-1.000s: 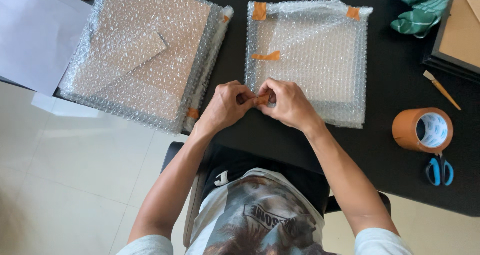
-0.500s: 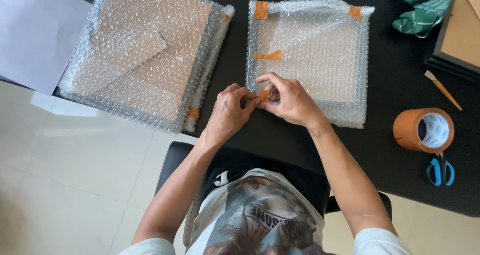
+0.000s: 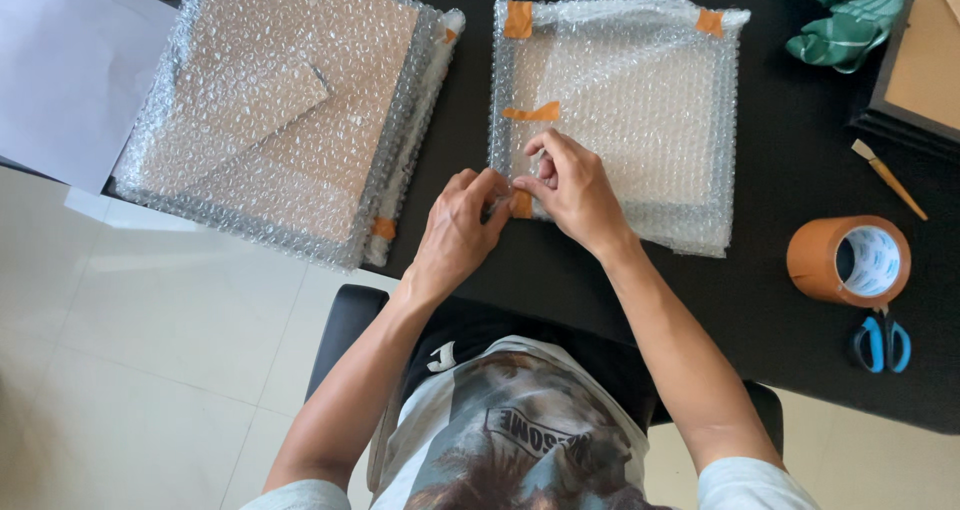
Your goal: The person wraps several picture frames in bubble wrap, securing the edges and corners with pieces of tape cut with scissors.
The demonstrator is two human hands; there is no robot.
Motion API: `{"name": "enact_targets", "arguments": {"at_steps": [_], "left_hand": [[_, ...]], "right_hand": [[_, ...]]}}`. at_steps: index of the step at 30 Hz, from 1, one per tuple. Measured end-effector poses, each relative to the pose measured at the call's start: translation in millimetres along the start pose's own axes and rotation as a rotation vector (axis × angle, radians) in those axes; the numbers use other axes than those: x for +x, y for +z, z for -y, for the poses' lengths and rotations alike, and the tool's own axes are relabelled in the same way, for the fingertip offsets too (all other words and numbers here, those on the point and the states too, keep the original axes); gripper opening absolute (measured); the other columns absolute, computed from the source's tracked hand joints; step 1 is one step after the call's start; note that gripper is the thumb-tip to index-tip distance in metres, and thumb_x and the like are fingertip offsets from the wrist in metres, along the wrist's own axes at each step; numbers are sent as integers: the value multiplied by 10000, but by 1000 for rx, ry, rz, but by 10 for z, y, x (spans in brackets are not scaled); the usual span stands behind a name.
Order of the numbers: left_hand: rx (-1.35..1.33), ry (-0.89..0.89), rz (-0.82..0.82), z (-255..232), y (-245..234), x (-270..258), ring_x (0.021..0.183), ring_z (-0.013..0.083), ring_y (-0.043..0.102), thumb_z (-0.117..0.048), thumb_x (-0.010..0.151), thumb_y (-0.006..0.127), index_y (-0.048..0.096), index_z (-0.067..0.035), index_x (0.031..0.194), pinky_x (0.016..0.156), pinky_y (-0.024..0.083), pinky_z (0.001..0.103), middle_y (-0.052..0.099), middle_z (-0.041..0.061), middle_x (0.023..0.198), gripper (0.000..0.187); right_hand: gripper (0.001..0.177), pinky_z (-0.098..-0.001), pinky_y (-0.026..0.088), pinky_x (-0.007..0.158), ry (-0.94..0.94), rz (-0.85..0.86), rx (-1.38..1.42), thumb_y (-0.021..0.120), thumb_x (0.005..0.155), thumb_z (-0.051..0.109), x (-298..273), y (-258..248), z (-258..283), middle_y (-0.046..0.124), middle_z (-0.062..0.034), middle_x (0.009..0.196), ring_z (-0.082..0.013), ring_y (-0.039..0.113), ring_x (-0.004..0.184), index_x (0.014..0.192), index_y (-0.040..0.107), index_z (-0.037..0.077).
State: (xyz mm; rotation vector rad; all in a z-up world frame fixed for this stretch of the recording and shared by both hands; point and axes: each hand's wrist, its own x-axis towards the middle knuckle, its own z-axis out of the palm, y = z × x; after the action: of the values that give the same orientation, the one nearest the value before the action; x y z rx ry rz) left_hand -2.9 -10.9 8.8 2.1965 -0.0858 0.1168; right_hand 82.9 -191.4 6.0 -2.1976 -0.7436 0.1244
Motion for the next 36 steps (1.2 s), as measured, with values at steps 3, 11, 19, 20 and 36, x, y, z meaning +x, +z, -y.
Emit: {"name": "enact_targets", "arguments": {"at_steps": [3,11,19,20,36], "left_hand": [[91,88,-6,-5,35,-45,798,352,620,-188,1012,594,664,-125,1105,606,526,431,493,89,853,132],[257,217,-90,192,244,-64,818,250,574,-392,994,651,716,-139,1080,656,523,344,490,56,892,275],[399,368,-149,213,231,-86,854,276,521,-444,962,669,704,-191,1196,719,470,403,458,41,905,347],[430,343,-120,199,200,-112,868,278,511,-395,935,692,696,-208,1231,722,448,410,459,37,923,350],[442,743,-15,-864,1252,-26,1207,310,562,-266,970,781,620,-226,1289,920,488,484,567,45,1283,360]], "right_hand": [[300,-311,548,536,-16,-4,-9,871,870,176,-3,65,-108,591,-81,737,-211,633,606,1042,655,59],[90,-317,568,596,-24,-150,47,761,952,64,-50,-32,109,646,-121,773,-258,694,697,978,677,44],[62,-325,553,706,-106,-285,-82,756,983,138,-644,-335,31,677,-47,869,-243,683,862,964,712,97],[49,-344,543,745,-111,-317,-110,757,981,121,-756,-394,-35,674,-45,898,-252,670,899,983,714,97],[490,-493,448,870,308,-724,-650,636,865,-69,-2646,-1613,-649,567,-227,1253,-360,511,951,1350,571,-48]]}}
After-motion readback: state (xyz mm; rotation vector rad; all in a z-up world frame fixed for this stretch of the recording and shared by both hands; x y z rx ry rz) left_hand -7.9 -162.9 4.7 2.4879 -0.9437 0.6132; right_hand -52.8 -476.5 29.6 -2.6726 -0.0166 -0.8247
